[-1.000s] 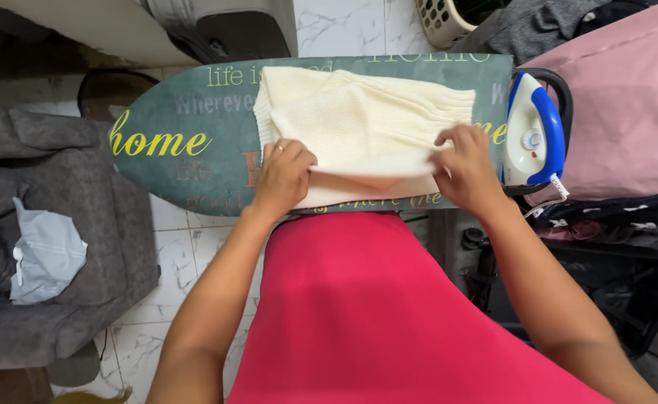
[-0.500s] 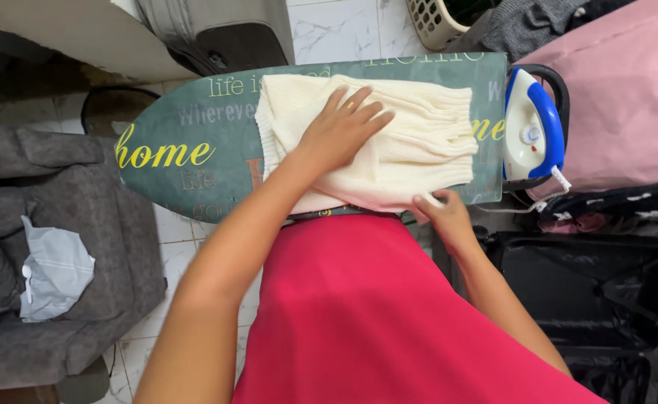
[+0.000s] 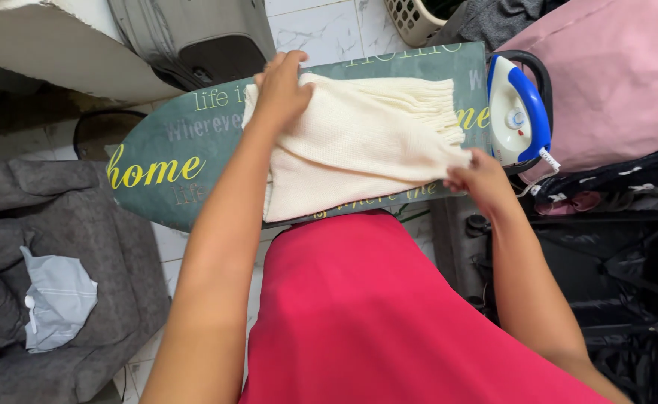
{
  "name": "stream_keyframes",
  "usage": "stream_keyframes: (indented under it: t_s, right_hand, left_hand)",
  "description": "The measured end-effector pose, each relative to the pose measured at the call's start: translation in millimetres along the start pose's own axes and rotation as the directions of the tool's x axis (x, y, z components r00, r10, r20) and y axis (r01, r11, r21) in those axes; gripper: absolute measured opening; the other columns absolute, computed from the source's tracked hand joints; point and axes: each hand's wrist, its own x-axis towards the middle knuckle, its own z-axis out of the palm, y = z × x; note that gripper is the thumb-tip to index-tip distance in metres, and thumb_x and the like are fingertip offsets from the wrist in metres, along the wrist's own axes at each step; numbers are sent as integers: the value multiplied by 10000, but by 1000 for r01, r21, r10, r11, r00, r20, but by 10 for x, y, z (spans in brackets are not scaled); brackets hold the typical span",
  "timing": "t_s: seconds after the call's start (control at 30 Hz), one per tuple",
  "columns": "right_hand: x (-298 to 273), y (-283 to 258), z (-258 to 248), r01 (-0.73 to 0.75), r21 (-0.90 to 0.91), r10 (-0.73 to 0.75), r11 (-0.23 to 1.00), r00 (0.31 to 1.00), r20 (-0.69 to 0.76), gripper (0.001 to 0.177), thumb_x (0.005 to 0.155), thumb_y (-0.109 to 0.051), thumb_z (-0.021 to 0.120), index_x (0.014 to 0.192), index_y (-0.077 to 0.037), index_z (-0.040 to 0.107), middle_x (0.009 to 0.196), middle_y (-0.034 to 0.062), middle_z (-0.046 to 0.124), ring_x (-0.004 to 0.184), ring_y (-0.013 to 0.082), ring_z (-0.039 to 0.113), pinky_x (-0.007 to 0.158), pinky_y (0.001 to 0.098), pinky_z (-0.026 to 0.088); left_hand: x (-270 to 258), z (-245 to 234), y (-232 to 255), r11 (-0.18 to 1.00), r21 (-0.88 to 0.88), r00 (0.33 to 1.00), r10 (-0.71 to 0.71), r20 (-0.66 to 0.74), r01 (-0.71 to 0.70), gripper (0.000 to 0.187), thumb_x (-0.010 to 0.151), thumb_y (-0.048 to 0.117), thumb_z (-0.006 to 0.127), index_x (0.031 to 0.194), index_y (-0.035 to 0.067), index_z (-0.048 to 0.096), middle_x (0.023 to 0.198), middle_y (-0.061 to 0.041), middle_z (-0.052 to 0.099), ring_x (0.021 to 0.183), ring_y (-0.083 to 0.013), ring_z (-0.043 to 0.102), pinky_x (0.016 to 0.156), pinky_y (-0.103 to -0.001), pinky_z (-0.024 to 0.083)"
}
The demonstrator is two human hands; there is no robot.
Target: The person irons a white knit sweater on an ironing board, then folds it neatly and places it into an open suitcase. The person uses a handheld iron and handles the sweater with both hands throughout the process.
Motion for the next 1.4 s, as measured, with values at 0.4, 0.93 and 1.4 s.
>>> stream_keyframes:
  t_s: [0.4,0.93,1.4]
  right_hand:
    - [391,-83,-93,107,-197,-130,975,986,-106,215,929,-179,750,1049,-10,692,832,0,604,694,70,509,582,244,403]
    - [601,-163,259,170,-746,-412,644,898,-151,952,750,-319,965,1384,148,431,1253,315,613,1173,365,604,998,396,476]
    - [168,-705,247,104,172,-145,980,959,243,508,782,-4,768,1274,-6,641,1149,69,728,992,156,706,895,306,566]
  left_hand:
    - [-1207,210,-131,507,740,829,545,121,-442,213,813,-12,640,1012,65,640,1097,-97,639,1088,-282,610,918,-413,435]
    - [-594,712,12,665,735,971,234,-40,-130,898,927,503,638,1564,-28,295,1654,-233,169,1527,-403,121,1215,-567,78]
    - [-767,958,-112,589,797,967,255,-25,-135,795,965,404,641,1566,-32,356,1678,-233,208,1575,-393,139,1277,-548,107]
